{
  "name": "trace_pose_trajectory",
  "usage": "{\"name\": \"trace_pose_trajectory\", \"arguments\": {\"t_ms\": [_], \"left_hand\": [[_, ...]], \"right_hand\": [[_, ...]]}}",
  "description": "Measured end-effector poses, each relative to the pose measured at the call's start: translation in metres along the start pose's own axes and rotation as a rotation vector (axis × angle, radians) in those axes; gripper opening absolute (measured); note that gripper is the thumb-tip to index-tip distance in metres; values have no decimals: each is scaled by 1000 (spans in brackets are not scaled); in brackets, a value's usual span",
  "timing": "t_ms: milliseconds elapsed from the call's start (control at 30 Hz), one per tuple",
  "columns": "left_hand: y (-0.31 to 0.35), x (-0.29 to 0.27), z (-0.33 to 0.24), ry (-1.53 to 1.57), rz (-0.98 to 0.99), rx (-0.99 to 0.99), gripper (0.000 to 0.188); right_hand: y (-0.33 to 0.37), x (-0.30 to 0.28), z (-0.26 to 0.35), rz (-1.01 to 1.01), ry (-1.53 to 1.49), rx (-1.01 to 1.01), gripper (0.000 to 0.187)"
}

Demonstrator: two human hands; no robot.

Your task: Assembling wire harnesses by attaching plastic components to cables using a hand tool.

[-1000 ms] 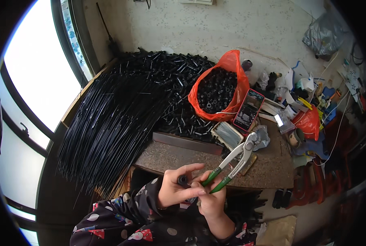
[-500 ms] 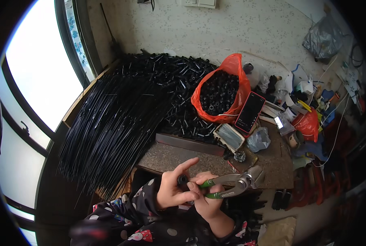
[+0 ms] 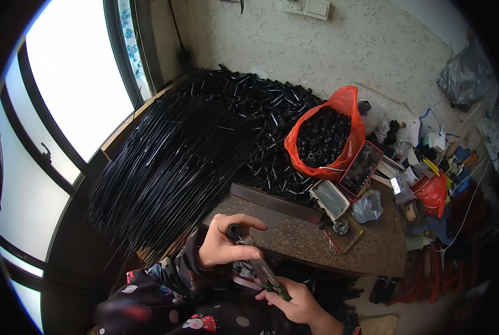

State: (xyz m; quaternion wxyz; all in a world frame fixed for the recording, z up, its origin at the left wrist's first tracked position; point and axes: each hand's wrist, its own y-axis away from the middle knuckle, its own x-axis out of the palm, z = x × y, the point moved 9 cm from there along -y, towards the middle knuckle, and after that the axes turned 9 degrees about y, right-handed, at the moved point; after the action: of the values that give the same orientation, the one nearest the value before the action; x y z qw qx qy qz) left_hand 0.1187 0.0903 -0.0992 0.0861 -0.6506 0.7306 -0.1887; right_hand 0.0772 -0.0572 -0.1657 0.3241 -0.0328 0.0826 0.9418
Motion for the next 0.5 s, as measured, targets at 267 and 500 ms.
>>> {"name": "trace_pose_trajectory", "arguments": {"t_ms": [267,500], "left_hand": [[9,1,0,-73,-142,4,29],[3,2,7,-99,-100,87,29]], "right_hand": [[19,10,-19,249,-260,306,42],[17,-11,-6,-205,420,188,22]]}}
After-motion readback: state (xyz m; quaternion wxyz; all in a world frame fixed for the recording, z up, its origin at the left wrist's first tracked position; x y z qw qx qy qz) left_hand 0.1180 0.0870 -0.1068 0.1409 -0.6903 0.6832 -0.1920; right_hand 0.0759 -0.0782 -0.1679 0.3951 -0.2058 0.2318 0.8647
